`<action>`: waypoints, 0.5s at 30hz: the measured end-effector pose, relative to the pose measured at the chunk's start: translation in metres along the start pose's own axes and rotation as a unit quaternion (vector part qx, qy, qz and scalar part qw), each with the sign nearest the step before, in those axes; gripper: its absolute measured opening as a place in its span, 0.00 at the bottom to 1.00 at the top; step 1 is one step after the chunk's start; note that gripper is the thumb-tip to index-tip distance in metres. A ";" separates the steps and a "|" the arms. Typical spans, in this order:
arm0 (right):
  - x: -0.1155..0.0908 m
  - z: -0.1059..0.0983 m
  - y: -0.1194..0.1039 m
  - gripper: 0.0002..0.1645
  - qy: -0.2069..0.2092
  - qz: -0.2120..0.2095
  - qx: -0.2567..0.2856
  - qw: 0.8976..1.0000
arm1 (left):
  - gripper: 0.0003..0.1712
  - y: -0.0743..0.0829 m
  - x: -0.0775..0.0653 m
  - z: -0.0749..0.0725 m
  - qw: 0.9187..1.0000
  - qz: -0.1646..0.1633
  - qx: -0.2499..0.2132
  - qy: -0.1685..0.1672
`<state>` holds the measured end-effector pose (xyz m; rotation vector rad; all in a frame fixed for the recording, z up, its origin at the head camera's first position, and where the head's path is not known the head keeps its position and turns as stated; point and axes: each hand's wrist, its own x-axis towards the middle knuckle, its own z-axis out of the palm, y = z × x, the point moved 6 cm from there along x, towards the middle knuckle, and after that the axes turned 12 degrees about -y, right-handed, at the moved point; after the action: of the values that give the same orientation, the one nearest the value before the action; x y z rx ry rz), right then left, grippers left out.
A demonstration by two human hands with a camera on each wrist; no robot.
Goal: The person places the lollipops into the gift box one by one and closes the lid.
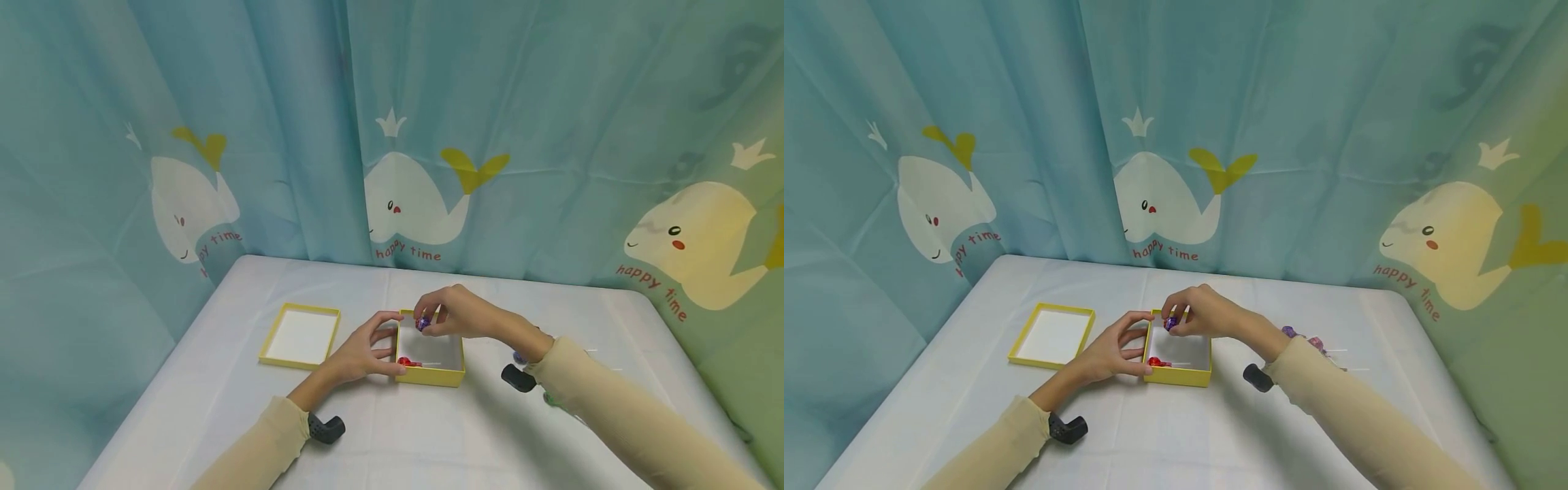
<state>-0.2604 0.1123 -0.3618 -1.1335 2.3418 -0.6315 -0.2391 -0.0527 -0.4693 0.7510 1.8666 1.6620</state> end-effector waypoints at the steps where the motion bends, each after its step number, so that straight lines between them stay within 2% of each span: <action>1: 0.002 0.002 0.000 0.12 -0.002 -0.003 0.001 1.000 | 0.53 0.000 0.000 0.000 1.000 0.001 -0.001 -0.001; 15: 0.018 0.029 0.004 0.13 -0.015 -0.033 0.019 0.999 | 0.52 0.001 -0.001 0.000 1.000 0.006 -0.005 -0.003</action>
<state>-0.2564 0.0942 -0.3908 -1.1986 2.2659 -0.6737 -0.2386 -0.0529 -0.4685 0.7631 1.8513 1.6725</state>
